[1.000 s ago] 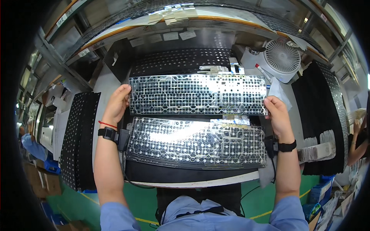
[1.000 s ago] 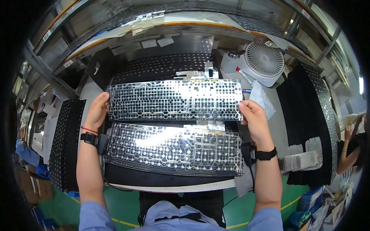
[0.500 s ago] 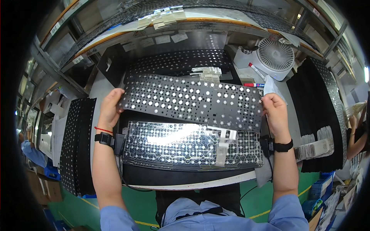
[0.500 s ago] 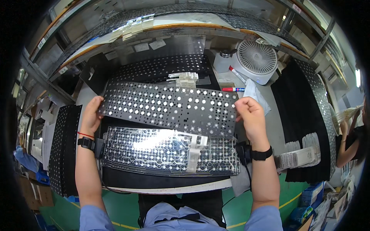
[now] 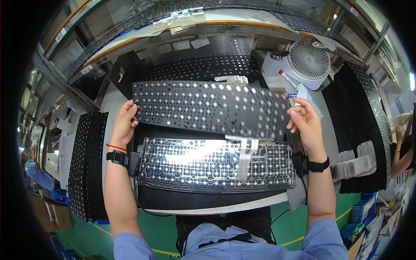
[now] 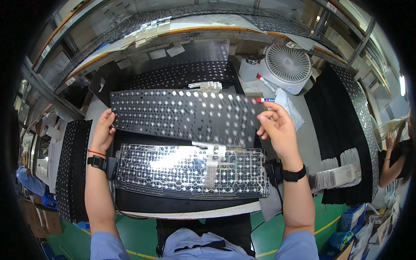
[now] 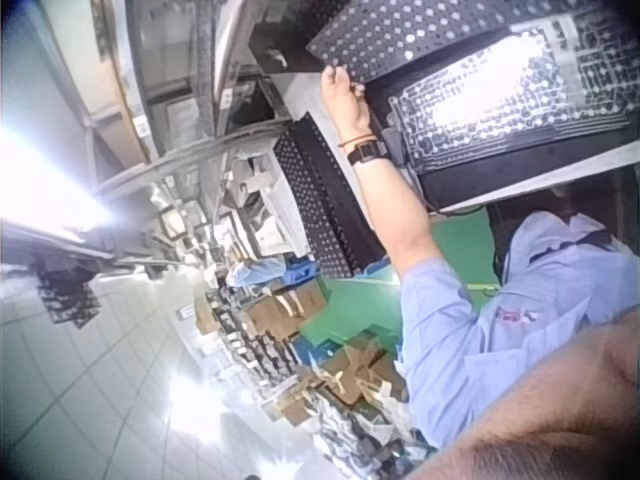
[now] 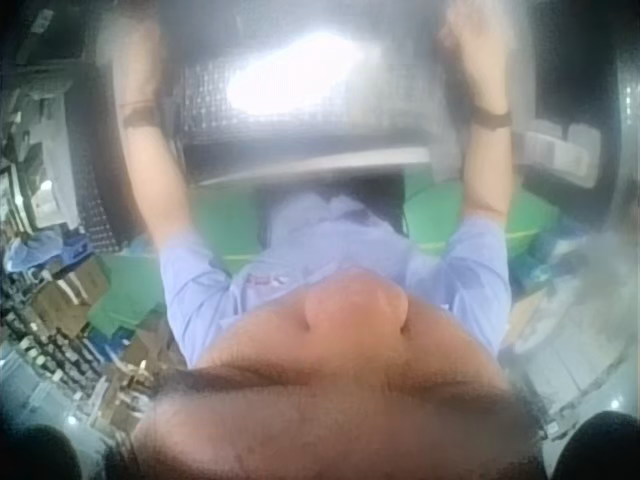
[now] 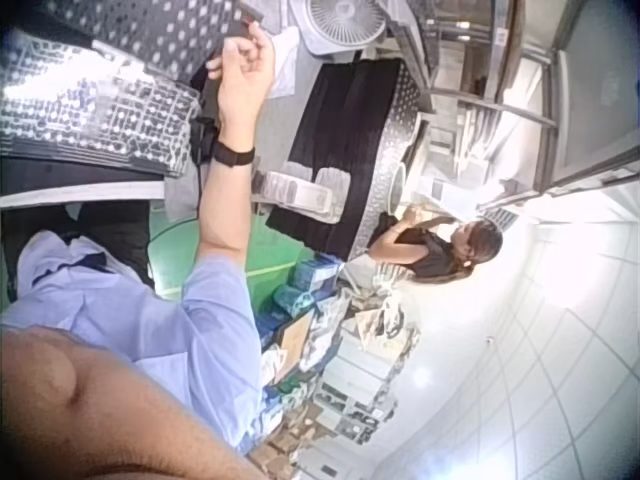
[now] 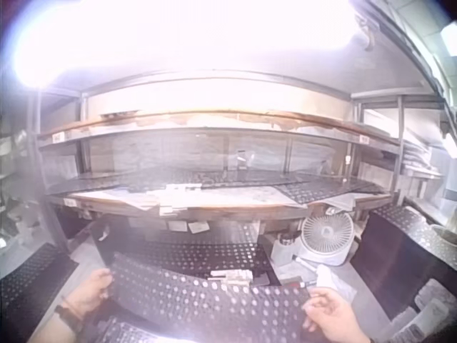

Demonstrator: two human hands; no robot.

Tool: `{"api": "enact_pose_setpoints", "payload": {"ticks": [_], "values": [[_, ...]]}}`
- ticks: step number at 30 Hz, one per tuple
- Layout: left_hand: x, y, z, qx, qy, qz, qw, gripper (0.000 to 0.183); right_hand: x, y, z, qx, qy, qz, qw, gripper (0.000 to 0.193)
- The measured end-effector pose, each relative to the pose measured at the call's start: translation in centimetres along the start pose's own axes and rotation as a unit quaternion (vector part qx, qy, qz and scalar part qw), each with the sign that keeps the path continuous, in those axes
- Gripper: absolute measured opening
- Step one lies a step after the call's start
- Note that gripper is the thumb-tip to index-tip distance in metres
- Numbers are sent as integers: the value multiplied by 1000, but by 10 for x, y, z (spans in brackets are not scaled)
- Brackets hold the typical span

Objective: Inspecting and sorting keyboard membrane layers and metal backplates.

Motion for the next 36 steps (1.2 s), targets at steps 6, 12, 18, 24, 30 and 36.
{"api": "enact_pose_setpoints", "payload": {"ticks": [6, 12, 18, 24, 30, 36], "values": [[12, 3, -7, 17, 102, -75, 992, 42, 1, 2, -3, 58, 33, 57, 996, 36], [7, 10, -9, 6, 58, -32, 998, 42, 8, 10, -1, -1, 274, 278, 921, 53], [10, 10, -7, -18, 18, 2, 1000, 41, 5, 12, -13, 81, 261, 283, 919, 34], [19, 16, -10, -38, 4, 41, 998, 42, 6, 6, -11, 81, 197, 195, 957, 9], [24, 18, -4, -67, -67, 137, 986, 43, 3, 2, -13, 25, 176, 135, 975, 6], [14, 12, 1, -78, -48, 129, 987, 28, -1, 0, -18, 28, 181, 121, 976, 7]]}}
Point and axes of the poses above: each hand's wrist, its own y-axis away from the middle knuckle, its own x-axis out of the palm, z = x × y, the point moved 3 cm from there along -y, towards the middle knuckle, and after that the axes turned 7 degrees about -x, right-handed, at the moved point
